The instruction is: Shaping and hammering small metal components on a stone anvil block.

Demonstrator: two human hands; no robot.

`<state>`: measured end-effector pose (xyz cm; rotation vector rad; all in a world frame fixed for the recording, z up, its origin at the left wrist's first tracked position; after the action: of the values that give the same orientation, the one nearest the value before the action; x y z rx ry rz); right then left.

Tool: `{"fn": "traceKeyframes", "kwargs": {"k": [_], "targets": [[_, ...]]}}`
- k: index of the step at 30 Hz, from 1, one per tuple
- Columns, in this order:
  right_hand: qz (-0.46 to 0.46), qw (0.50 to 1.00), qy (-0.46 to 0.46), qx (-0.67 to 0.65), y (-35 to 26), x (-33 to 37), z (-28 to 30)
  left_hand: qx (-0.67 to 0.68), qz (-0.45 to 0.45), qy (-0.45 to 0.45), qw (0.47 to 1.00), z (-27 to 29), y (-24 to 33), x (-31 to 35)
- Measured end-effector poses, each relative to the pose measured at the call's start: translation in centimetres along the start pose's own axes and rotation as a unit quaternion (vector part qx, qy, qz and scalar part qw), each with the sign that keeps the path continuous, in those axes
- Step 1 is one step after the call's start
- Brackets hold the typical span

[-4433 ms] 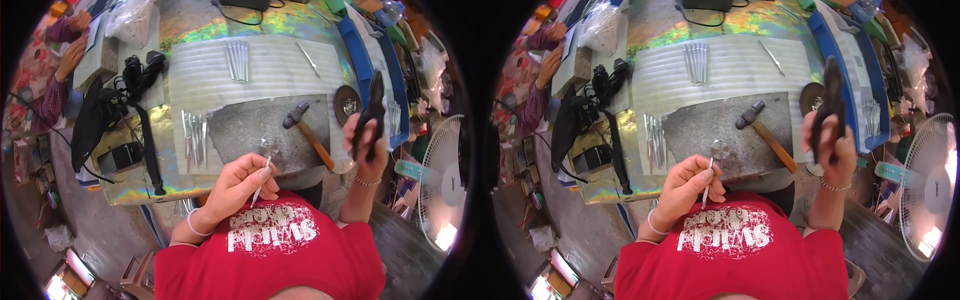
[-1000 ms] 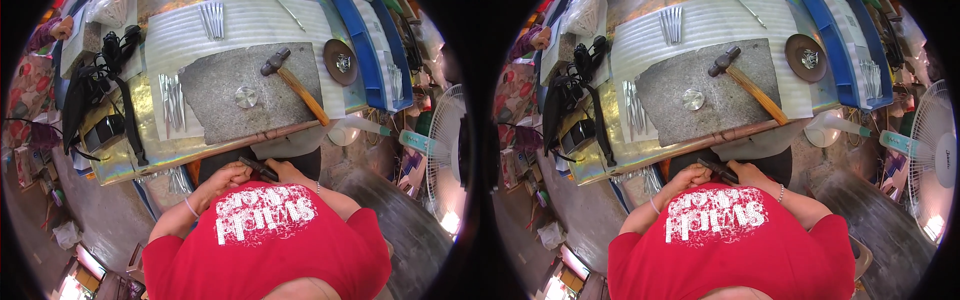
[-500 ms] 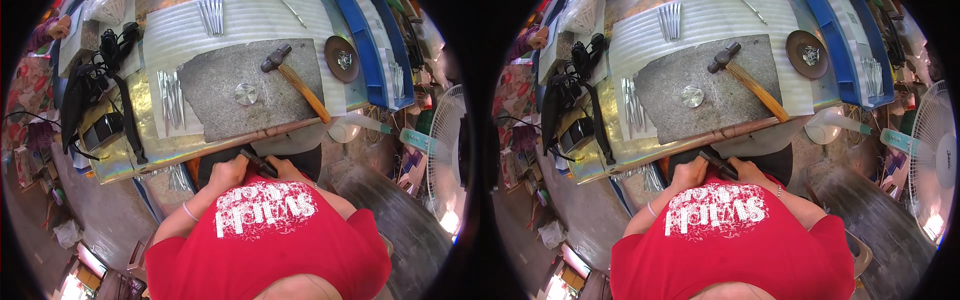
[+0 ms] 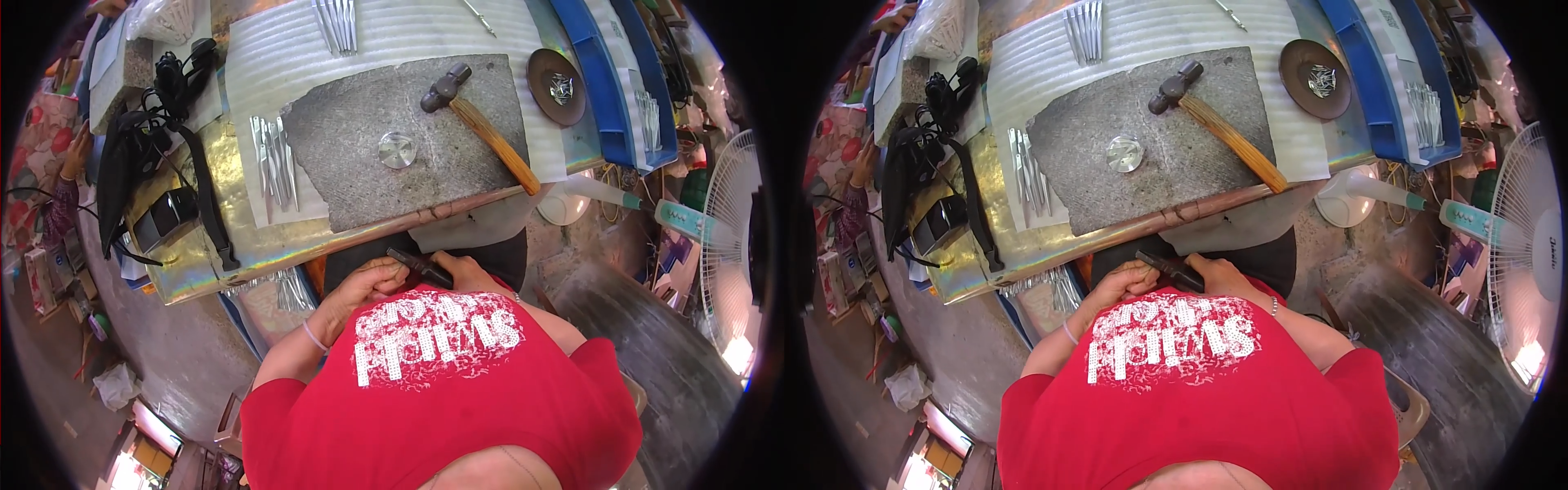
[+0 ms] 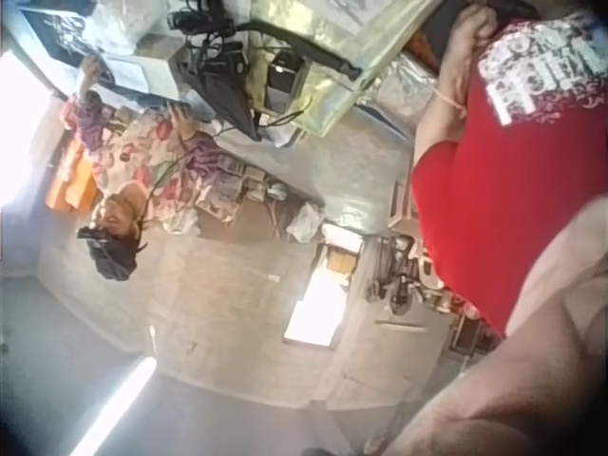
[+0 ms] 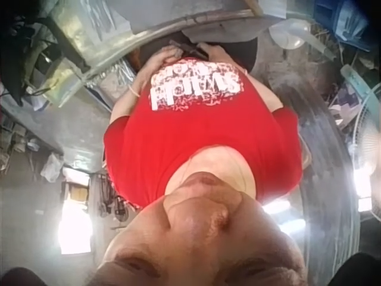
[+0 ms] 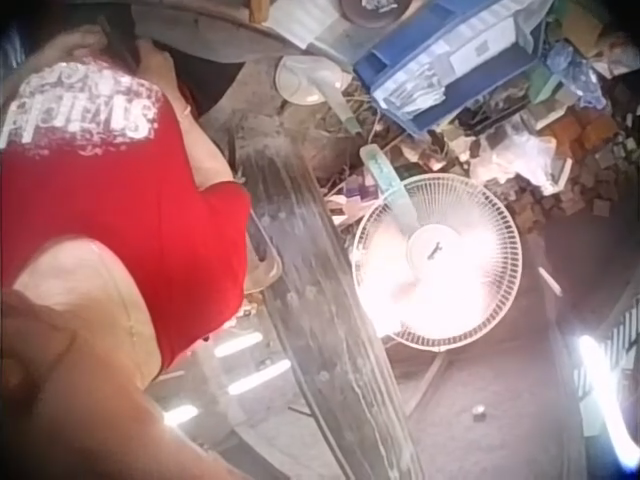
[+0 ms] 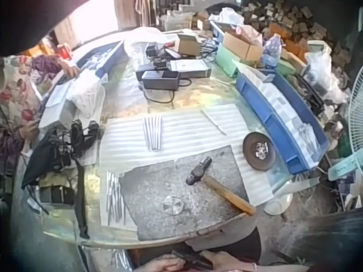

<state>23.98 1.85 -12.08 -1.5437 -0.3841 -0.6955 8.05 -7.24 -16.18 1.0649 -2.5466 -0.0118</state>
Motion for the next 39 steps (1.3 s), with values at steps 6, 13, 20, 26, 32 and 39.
{"fn": "traceKeyframes", "kwargs": {"k": [6, 13, 20, 26, 32, 39], "targets": [[-0.002, 1.000, 0.007, -0.001, 0.8, -0.4, -0.3, -0.555, -0.157, 0.167, 0.800, -1.0, 1.3, 0.3], [-0.010, 0.999, -0.005, 0.033, 0.8, -0.8, 0.0, -0.823, -0.120, 0.285, 0.477, -2.8, 1.7, 1.0], [-0.003, 0.994, -0.106, 0.021, -1.7, -0.3, 2.1, -0.585, -0.157, 0.224, 0.763, -3.7, 2.2, 0.2], [0.022, 0.991, -0.132, -0.001, -2.7, -0.6, 2.3, -0.408, -0.131, 0.169, 0.888, -4.1, 2.3, 0.2], [0.023, 0.992, -0.122, 0.014, -2.9, -0.8, 2.1, -0.399, -0.132, 0.175, 0.891, -3.9, 2.1, 0.4], [-0.077, 0.994, -0.068, 0.035, -1.9, -1.0, 0.9, -0.329, -0.117, 0.087, 0.933, -2.6, 2.5, 0.5]]}}
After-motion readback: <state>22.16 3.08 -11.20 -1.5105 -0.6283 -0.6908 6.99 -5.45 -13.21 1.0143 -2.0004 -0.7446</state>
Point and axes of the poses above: each hand's wrist, its own x-axis away from the middle knuckle, its own z-axis out of the back of the hand, y = z × x, the point moved 4 cm from there along -x, towards the middle knuckle, and after that the axes turned 13 degrees about -y, right-handed, at the moved point
